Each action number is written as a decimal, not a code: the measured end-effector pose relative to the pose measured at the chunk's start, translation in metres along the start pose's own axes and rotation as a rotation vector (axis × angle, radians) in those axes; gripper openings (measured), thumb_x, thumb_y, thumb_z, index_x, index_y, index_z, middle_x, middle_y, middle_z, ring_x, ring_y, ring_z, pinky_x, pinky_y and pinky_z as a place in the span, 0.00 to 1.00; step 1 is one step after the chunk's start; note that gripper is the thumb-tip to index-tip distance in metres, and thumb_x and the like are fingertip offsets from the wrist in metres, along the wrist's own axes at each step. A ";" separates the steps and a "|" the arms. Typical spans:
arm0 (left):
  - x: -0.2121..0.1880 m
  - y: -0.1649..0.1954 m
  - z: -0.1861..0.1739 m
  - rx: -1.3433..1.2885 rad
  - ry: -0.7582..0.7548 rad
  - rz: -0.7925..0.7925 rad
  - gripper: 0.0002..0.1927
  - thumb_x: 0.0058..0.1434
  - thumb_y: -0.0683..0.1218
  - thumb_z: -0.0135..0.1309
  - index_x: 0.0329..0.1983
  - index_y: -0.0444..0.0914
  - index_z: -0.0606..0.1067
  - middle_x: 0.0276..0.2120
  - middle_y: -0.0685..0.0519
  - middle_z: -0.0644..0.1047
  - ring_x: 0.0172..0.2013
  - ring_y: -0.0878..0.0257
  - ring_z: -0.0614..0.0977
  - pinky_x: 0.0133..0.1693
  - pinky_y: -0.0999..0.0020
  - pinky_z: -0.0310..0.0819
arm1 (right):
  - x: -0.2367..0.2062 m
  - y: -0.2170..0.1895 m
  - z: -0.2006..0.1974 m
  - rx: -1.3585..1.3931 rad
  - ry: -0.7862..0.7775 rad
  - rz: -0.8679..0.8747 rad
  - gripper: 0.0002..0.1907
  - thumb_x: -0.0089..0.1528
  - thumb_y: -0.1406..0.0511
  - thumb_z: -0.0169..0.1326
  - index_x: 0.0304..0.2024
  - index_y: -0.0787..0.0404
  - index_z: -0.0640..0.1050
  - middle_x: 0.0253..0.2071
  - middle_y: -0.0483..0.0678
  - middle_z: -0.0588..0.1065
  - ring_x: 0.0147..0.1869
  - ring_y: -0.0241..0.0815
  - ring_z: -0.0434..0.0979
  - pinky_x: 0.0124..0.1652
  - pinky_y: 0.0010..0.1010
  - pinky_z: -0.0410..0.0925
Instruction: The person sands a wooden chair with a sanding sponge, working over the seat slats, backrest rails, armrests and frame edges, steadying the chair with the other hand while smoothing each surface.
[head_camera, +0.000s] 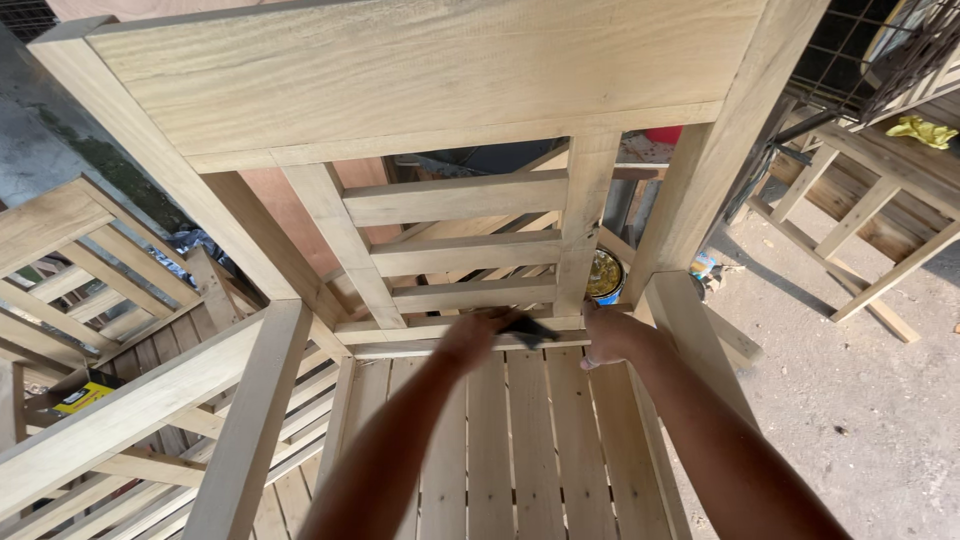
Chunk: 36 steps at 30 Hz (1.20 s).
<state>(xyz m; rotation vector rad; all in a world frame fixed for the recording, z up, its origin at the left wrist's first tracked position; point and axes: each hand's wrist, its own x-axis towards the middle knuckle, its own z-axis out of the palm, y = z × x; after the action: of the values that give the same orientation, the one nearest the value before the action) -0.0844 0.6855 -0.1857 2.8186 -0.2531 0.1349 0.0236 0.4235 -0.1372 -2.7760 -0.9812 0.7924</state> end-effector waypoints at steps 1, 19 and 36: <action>-0.007 -0.007 -0.005 0.019 -0.046 -0.044 0.31 0.59 0.38 0.49 0.67 0.49 0.69 0.64 0.54 0.72 0.55 0.51 0.79 0.58 0.57 0.73 | -0.001 0.000 -0.001 -0.011 -0.006 0.000 0.63 0.51 0.59 0.73 0.72 0.76 0.44 0.62 0.67 0.70 0.65 0.58 0.74 0.61 0.39 0.70; 0.017 0.011 0.009 0.118 -0.103 0.000 0.32 0.62 0.36 0.46 0.71 0.49 0.67 0.60 0.50 0.76 0.53 0.49 0.81 0.55 0.56 0.76 | -0.006 -0.007 -0.009 -0.045 -0.044 0.037 0.62 0.51 0.58 0.73 0.71 0.74 0.48 0.60 0.66 0.72 0.65 0.58 0.75 0.61 0.40 0.70; 0.017 0.019 0.009 0.099 -0.076 0.048 0.35 0.58 0.34 0.46 0.71 0.48 0.66 0.61 0.50 0.75 0.51 0.46 0.81 0.54 0.53 0.75 | 0.005 0.000 -0.001 -0.092 -0.079 0.059 0.59 0.51 0.56 0.72 0.71 0.73 0.52 0.60 0.64 0.74 0.64 0.58 0.76 0.60 0.41 0.71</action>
<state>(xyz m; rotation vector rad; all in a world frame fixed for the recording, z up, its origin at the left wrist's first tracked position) -0.0704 0.6626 -0.1863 2.9207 -0.3399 0.0514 0.0279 0.4266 -0.1387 -2.8846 -0.9766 0.8934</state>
